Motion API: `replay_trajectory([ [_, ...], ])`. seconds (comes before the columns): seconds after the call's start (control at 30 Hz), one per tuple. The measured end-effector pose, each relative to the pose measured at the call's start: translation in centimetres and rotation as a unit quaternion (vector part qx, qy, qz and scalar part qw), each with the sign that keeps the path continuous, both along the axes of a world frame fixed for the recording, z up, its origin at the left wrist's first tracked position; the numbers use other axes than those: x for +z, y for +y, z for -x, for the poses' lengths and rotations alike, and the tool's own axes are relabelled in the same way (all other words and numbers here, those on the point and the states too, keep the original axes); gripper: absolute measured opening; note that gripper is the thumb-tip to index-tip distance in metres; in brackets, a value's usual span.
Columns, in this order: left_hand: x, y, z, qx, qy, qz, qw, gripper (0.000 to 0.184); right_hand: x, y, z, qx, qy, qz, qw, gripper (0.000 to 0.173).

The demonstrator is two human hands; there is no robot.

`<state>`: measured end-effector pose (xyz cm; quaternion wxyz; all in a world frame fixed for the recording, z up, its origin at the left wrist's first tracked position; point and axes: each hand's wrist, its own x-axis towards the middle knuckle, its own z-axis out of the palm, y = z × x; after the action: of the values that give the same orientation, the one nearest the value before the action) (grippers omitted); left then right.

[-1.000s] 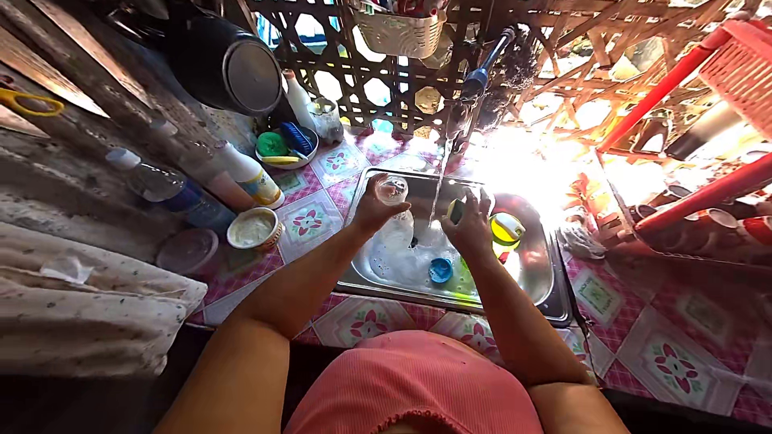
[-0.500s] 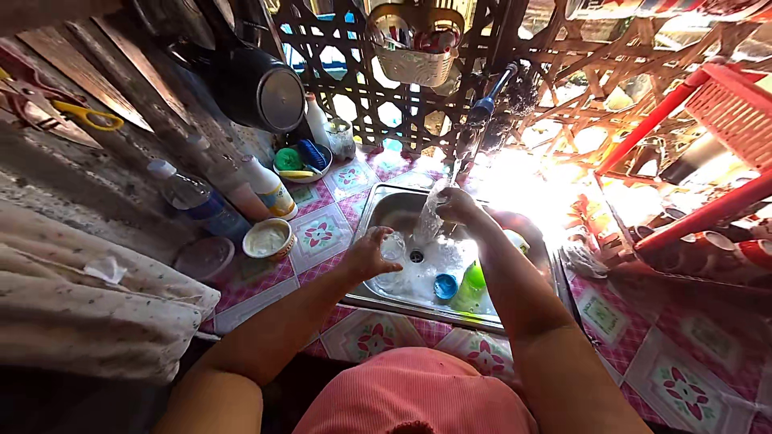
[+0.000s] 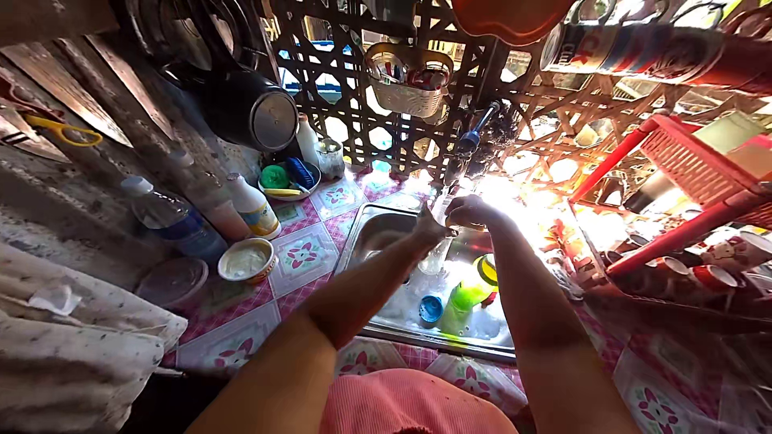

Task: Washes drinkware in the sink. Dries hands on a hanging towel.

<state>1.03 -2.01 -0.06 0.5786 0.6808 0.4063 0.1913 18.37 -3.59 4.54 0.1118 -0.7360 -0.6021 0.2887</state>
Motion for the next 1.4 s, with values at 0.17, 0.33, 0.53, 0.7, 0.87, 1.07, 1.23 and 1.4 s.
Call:
replay_trajectory([
  [0.17, -7.7, 0.0, -4.8, 0.145, 0.017, -0.068, 0.987, 0.125, -1.2, -0.8, 0.1, 0.008, 0.047, -0.024, 0.999, 0.026],
  [0.33, -7.8, 0.8, -4.0, 0.159, 0.088, -0.082, 0.98, 0.109, -1.7, -0.6, 2.6, -0.133, 0.173, -0.19, 0.957, 0.03],
  [0.53, -6.6, 0.2, -4.4, 0.158, 0.245, -0.162, 0.943, 0.066, -5.6, 1.6, 8.4, -0.187, -0.177, -0.137, 0.957, 0.041],
  [0.7, -6.3, 1.1, -3.2, 0.126, 0.171, -0.17, 0.962, 0.073, -4.6, 1.4, 8.1, -0.136, -0.227, -0.123, 0.956, 0.04],
  [0.87, -9.1, 1.3, -2.9, 0.111, -0.19, -0.014, 0.975, 0.081, -4.4, 0.3, 4.3, -0.02, -0.116, -0.264, 0.957, 0.035],
  [1.07, -8.0, 0.5, -3.4, 0.085, -0.117, -0.076, 0.987, 0.101, -4.1, 0.2, 5.1, -0.094, -0.146, -0.247, 0.953, 0.032],
  [1.23, -6.8, 1.8, -3.3, 0.118, -0.121, -0.069, 0.983, 0.083, -3.2, 0.4, 5.4, -0.044, -0.112, -0.263, 0.957, 0.036],
  [1.4, -7.5, 0.6, -2.1, 0.045, -0.312, 0.149, 0.937, 0.087, -4.8, 0.1, 2.4, -0.105, 0.248, -0.318, 0.909, 0.021],
])
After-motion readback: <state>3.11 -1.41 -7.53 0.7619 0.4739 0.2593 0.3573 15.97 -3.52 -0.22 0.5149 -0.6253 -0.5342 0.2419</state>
